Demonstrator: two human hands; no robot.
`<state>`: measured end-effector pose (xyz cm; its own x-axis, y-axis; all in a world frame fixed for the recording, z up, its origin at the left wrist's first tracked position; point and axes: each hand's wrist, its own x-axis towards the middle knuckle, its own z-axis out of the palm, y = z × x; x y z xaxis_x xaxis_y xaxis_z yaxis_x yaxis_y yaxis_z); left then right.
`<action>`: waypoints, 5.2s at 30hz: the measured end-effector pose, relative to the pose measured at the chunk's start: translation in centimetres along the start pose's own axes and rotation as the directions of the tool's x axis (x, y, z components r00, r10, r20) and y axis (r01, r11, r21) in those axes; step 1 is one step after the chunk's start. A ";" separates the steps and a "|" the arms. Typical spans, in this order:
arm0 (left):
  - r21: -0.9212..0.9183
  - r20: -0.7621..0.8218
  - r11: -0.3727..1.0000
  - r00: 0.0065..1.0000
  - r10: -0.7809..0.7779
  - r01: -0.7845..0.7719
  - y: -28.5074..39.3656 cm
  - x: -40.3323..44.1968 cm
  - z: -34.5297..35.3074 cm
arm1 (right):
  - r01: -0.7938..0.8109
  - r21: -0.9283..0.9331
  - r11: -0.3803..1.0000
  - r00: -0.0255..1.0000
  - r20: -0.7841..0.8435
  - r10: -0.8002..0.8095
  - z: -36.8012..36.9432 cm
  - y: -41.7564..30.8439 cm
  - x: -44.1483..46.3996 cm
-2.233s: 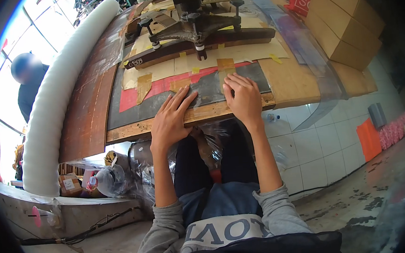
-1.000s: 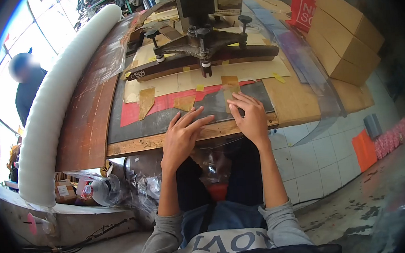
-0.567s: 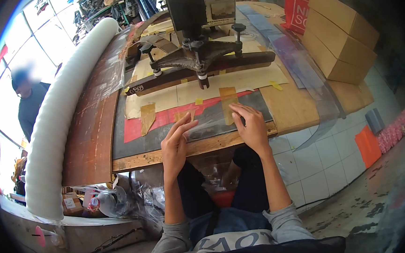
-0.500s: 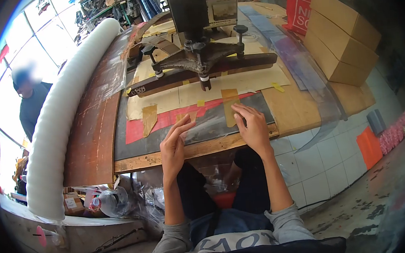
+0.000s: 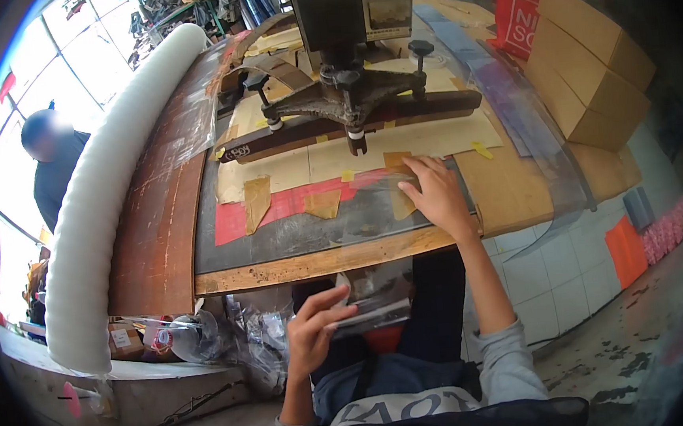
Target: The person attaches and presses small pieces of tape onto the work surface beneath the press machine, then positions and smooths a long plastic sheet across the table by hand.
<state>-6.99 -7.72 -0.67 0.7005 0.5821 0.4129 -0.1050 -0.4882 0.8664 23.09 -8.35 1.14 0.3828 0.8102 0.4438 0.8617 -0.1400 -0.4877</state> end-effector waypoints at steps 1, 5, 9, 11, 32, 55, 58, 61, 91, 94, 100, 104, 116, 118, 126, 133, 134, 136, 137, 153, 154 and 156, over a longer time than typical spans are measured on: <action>-0.021 0.034 0.999 0.999 -0.027 0.028 -0.2 -0.6 0.2 | -0.002 -0.043 0.999 1.000 -0.016 0.001 0.3 -0.4 0.2; -0.018 0.105 0.996 0.990 -0.091 0.093 -0.5 -1.1 0.6 | -0.090 0.074 0.993 0.970 0.232 0.071 -0.3 0.4 1.4; 0.019 0.137 1.000 0.990 -0.021 0.019 -1.1 -0.5 0.3 | -0.244 0.439 0.865 0.910 0.413 0.047 -2.2 1.9 3.1; 0.057 0.138 0.998 0.990 0.000 -0.008 -1.3 0.3 0.1 | -0.363 0.559 0.745 0.871 0.487 0.060 -4.6 1.1 4.4; -0.061 0.073 0.974 0.972 0.224 -0.220 -6.1 2.0 1.7 | -0.259 0.582 0.771 0.906 0.424 -0.016 -13.3 -5.8 6.4; -0.038 0.870 0.952 0.479 -0.119 0.305 -16.0 -4.1 4.9 | -0.023 0.490 0.872 0.772 -0.545 0.327 -27.8 9.9 10.4; 0.232 0.713 0.943 0.618 -0.331 0.238 -17.1 -4.3 4.1 | 0.068 0.678 0.732 0.733 -0.532 0.424 -30.0 10.4 8.1; 0.140 0.413 0.981 0.892 -0.183 0.137 -14.3 -2.2 4.5 | -0.077 0.813 0.577 0.963 -0.088 0.253 -31.1 11.1 2.6; -0.304 0.817 0.368 0.439 -0.375 0.879 -6.9 -5.9 5.7 | -0.166 0.908 0.384 0.429 0.417 -0.801 -7.5 -5.0 -9.4; -0.611 0.737 0.034 0.584 -0.341 0.791 -5.8 -4.5 7.9 | -0.255 0.916 0.309 0.158 0.355 -0.921 -4.1 -8.6 -10.3; -0.750 0.644 0.085 0.753 -0.135 0.656 -2.6 0.3 5.0 | -0.196 0.874 0.444 -0.039 0.446 -0.894 -0.6 -10.3 -14.5; -0.786 0.619 -0.054 0.784 -0.050 0.616 -2.2 1.2 4.8 | -0.174 0.829 0.532 0.051 0.547 -0.836 -3.7 -9.1 -13.1; -0.884 0.460 -0.145 0.881 -0.109 0.444 0.4 6.5 5.5 | 0.170 0.683 0.711 0.582 0.512 -0.631 -9.5 -9.1 -11.6; -0.906 0.407 -0.151 0.911 -0.062 0.395 0.1 6.2 5.3 | 0.175 0.647 0.742 0.633 0.503 -0.588 -9.3 -9.3 -11.6; -0.939 0.070 0.330 0.994 -0.088 0.095 -1.1 5.2 2.1 | 0.186 0.503 0.844 0.766 0.464 -0.445 -5.7 -10.6 -12.2; -0.614 -0.228 0.744 0.962 0.150 -0.262 0.8 8.2 -4.4 | 0.235 0.426 0.873 0.809 0.412 -0.419 -4.0 -10.2 -11.4; -0.612 -0.237 0.739 0.957 0.169 -0.282 1.0 8.4 -4.7 | 0.314 0.415 0.854 0.865 0.247 -0.438 -4.2 -10.0 -11.1; -0.608 -0.254 0.725 0.944 0.210 -0.325 1.3 9.2 -4.9 | 0.194 0.477 0.857 0.939 0.163 -0.303 -4.5 -9.7 -10.2; -0.611 -0.265 0.716 0.939 0.217 -0.338 1.5 9.7 -4.7 | 0.172 0.489 0.855 0.963 0.100 -0.251 -4.4 -9.8 -9.6; -0.599 0.133 0.795 0.991 -0.017 0.094 1.0 10.2 0.4 | -0.090 0.871 0.483 0.889 -0.149 0.433 -3.3 -9.2 -6.2; -0.545 0.261 0.816 0.964 -0.049 0.189 0.0 8.9 1.4 | -0.052 0.882 0.468 0.844 -0.212 0.492 -3.5 -8.5 -5.7; -0.257 0.453 0.952 0.891 -0.034 0.167 -2.1 6.8 3.1 | -0.142 0.823 0.550 0.822 -0.211 0.529 -4.1 -6.7 -5.3</action>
<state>0.19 -4.75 -0.52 0.9474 0.2402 0.2114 -0.1647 -0.2003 0.9658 16.66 -13.99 5.13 0.8405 0.4721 0.2658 0.1454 0.2761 -0.9501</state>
